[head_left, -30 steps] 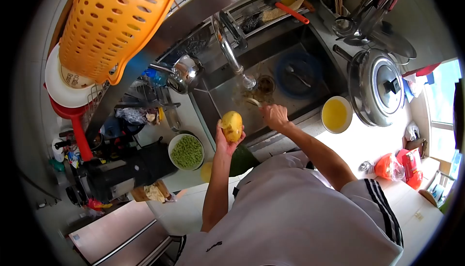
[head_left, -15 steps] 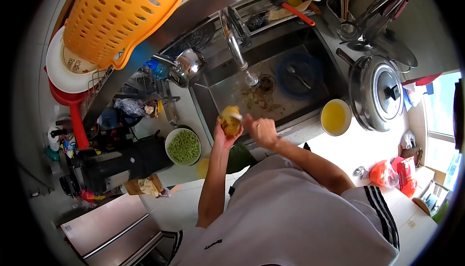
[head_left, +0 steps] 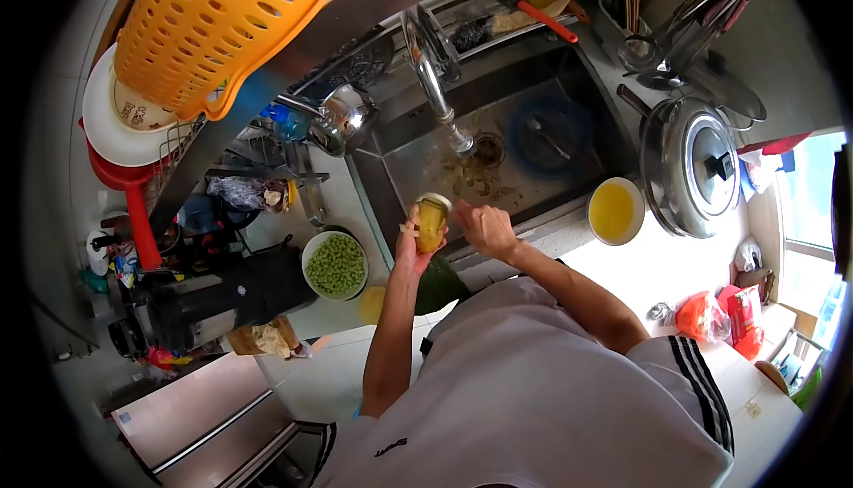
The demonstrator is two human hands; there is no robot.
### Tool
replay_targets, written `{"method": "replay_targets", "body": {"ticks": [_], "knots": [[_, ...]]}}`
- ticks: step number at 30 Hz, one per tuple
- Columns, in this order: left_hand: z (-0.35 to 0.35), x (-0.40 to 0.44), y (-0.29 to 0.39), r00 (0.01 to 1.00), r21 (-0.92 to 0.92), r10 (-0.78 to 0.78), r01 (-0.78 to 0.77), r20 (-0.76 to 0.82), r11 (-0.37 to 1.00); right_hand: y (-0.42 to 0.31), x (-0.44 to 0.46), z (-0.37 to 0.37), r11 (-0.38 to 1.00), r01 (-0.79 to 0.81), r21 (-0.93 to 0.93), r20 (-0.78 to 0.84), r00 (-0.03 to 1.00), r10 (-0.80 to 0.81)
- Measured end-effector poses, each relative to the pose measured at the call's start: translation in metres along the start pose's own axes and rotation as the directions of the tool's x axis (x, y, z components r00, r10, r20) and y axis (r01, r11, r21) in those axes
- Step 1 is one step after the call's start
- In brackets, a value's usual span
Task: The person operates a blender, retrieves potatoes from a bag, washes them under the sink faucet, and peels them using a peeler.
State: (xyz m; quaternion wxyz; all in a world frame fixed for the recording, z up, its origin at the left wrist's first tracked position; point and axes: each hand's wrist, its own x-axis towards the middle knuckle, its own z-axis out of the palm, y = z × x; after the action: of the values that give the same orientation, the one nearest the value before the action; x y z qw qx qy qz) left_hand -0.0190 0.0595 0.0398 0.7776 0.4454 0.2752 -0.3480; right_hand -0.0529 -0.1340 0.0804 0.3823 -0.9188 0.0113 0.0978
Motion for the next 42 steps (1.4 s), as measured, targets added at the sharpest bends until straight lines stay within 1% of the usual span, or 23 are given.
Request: {"method": "replay_targets", "body": {"ticks": [1, 4, 5, 8, 9, 12, 13, 16, 18, 21, 22, 24, 26, 27, 30, 31, 33, 34, 35, 36, 38, 40, 42], "knots": [[-0.003, 0.000, 0.000, 1.000, 0.022, 0.015, -0.016, 0.027, 1.000, -0.002, 0.000, -0.001, 1.000, 0.021, -0.013, -0.013, 1.000, -0.021], [0.017, -0.014, 0.006, 0.987, -0.015, 0.070, -0.069, 0.146, 0.998, 0.066, 0.015, 0.036, 0.952, 0.118, -0.282, 0.145, 0.986, -0.079], [0.023, -0.022, 0.011, 0.979, -0.040, 0.088, -0.082, 0.186, 0.996, 0.076, 0.010, 0.038, 0.968, 0.055, -0.243, 0.056, 0.998, -0.043], [0.031, -0.017, 0.019, 0.996, -0.256, 0.008, 0.014, 0.084, 0.967, 0.040, 0.001, 0.009, 0.990, -0.129, -0.064, -0.094, 0.988, 0.123], [0.026, -0.010, 0.018, 0.995, -0.314, -0.045, 0.072, 0.093, 0.947, 0.027, -0.001, 0.007, 0.993, -0.109, -0.037, -0.105, 0.989, 0.104], [0.010, 0.004, 0.011, 0.991, -0.316, -0.069, 0.102, 0.114, 0.943, -0.008, -0.011, 0.005, 0.998, 0.066, -0.014, -0.064, 0.996, -0.066], [0.013, 0.007, 0.008, 0.999, -0.290, -0.043, 0.040, -0.003, 0.956, -0.016, -0.015, 0.004, 0.993, 0.109, -0.035, -0.067, 0.992, -0.111], [0.018, 0.005, 0.007, 0.983, -0.107, 0.054, -0.073, -0.175, 0.991, -0.024, -0.016, 0.000, 0.972, 0.217, -0.093, -0.071, 0.972, -0.224], [0.009, 0.007, 0.008, 0.978, 0.023, 0.121, -0.119, -0.168, 0.993, -0.016, -0.009, 0.000, 0.960, 0.255, -0.115, -0.058, 0.963, -0.263], [0.019, -0.004, 0.008, 0.981, 0.136, 0.122, -0.101, -0.151, 0.986, 0.043, 0.023, 0.024, 0.904, 0.174, -0.392, -0.080, 0.972, -0.221], [0.025, -0.013, 0.010, 0.982, 0.164, 0.107, -0.082, -0.153, 0.983, 0.045, 0.028, 0.008, 0.923, 0.040, -0.382, 0.036, 0.999, -0.029], [0.023, -0.015, 0.012, 0.998, -0.055, 0.042, -0.045, -0.044, 0.997, 0.042, 0.026, -0.009, 0.969, -0.067, -0.239, -0.053, 0.997, 0.056], [0.008, -0.003, 0.009, 0.993, -0.345, -0.042, 0.078, 0.111, 0.935, 0.021, 0.014, -0.011, 0.983, -0.015, -0.180, -0.080, 0.997, 0.000], [0.010, -0.003, 0.011, 0.991, -0.364, -0.052, 0.094, 0.122, 0.927, 0.007, 0.005, -0.006, 0.988, 0.014, -0.151, -0.089, 0.996, -0.028], [0.006, 0.004, 0.003, 1.000, -0.377, -0.002, 0.009, 0.020, 0.926, -0.023, -0.009, 0.004, 0.991, 0.130, -0.022, -0.109, 0.985, -0.132], [-0.001, 0.004, 0.002, 1.000, -0.352, -0.010, 0.018, 0.025, 0.936, -0.017, -0.004, 0.006, 0.986, 0.118, -0.114, -0.088, 0.988, -0.129], [0.003, -0.006, 0.000, 0.989, -0.335, -0.043, 0.089, 0.144, 0.938, 0.021, 0.022, 0.014, 0.948, 0.099, -0.301, -0.041, 0.992, -0.117], [0.006, -0.013, 0.002, 0.978, -0.321, -0.059, 0.124, 0.202, 0.939, 0.045, 0.032, 0.019, 0.951, 0.028, -0.307, 0.028, 0.999, -0.021], [0.015, -0.018, 0.003, 0.975, -0.345, -0.028, 0.105, 0.223, 0.933, 0.052, 0.029, 0.010, 0.958, -0.031, -0.285, 0.025, 0.999, 0.040], [0.019, -0.017, 0.009, 0.985, -0.365, -0.023, 0.086, 0.173, 0.927, 0.056, 0.029, 0.003, 0.959, -0.083, -0.270, 0.031, 0.995, 0.094], [0.026, -0.013, 0.011, 0.998, -0.422, -0.025, 0.051, 0.066, 0.905, 0.040, 0.017, 0.002, 0.984, -0.080, -0.158, -0.067, 0.995, 0.070], [0.017, -0.004, 0.008, 0.999, -0.308, 0.001, 0.012, 0.043, 0.951, -0.003, 0.005, -0.015, 0.997, -0.083, -0.011, -0.108, 0.991, 0.081], [0.015, -0.005, 0.008, 0.997, -0.161, 0.054, -0.044, 0.062, 0.986, -0.015, 0.001, -0.011, 0.999, 0.051, -0.001, -0.053, 0.997, -0.051]]}}
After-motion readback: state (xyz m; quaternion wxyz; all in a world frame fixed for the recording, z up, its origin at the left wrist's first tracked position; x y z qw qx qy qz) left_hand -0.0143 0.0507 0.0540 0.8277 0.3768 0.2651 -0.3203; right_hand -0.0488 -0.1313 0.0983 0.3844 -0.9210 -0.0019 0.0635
